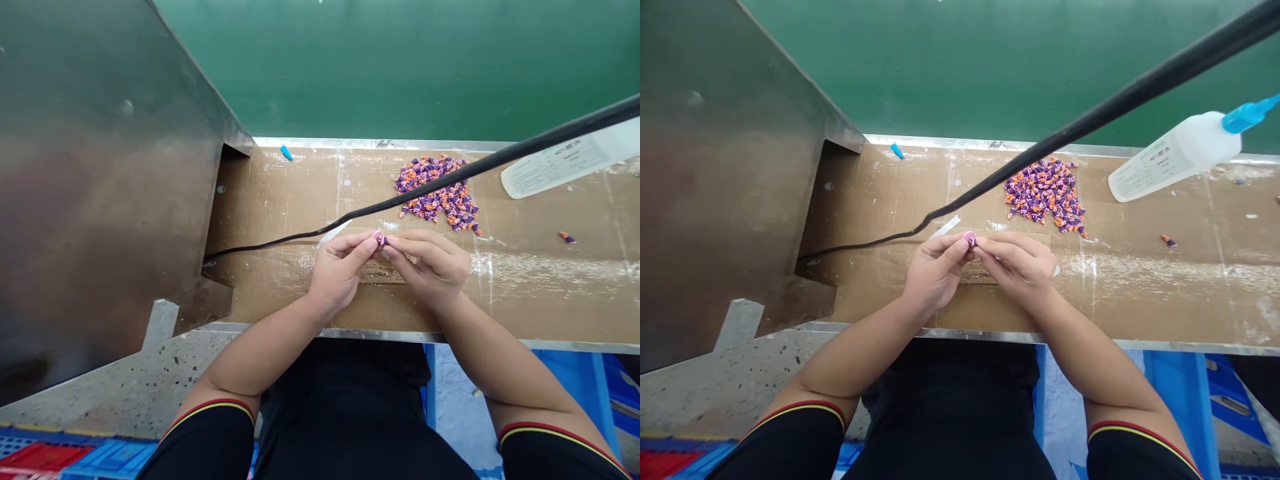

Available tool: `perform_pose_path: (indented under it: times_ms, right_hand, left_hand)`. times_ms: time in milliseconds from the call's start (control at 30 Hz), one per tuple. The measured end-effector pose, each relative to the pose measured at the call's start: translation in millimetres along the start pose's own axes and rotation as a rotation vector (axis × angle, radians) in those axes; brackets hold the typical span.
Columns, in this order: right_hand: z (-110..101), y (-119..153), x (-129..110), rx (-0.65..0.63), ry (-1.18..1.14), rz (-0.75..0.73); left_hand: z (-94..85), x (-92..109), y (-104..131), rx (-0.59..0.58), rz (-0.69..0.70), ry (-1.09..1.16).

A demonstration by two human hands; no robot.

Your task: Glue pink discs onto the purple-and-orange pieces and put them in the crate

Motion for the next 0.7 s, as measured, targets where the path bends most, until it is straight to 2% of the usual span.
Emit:
perform_pose_path:
  times_ms: [233, 500, 700]
  right_hand:
    - [-2, -1, 0, 0.007, -0.012, -0.016]
    - [-3, 0, -8, -0.015, 0.069, -0.087]
    - [-3, 2, -14, -0.015, 0.095, -0.103]
  left_hand:
    - [1.2, 3, 2, -0.017, 0.089, -0.069]
    - [4.3, 20, 14, 0.038, 0.405, -0.361]
    - [5.1, 25, 19, 0.040, 0.525, -0.490]
Point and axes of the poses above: each hand's wrist, its own y-axis away from the middle knuckle, its own z-axis out of the palm, x = y × z, the point moved 5 cm from there along -y, towards the middle knuckle, and after that the axes turned 2 degrees about -z, right-handed, at the moved point
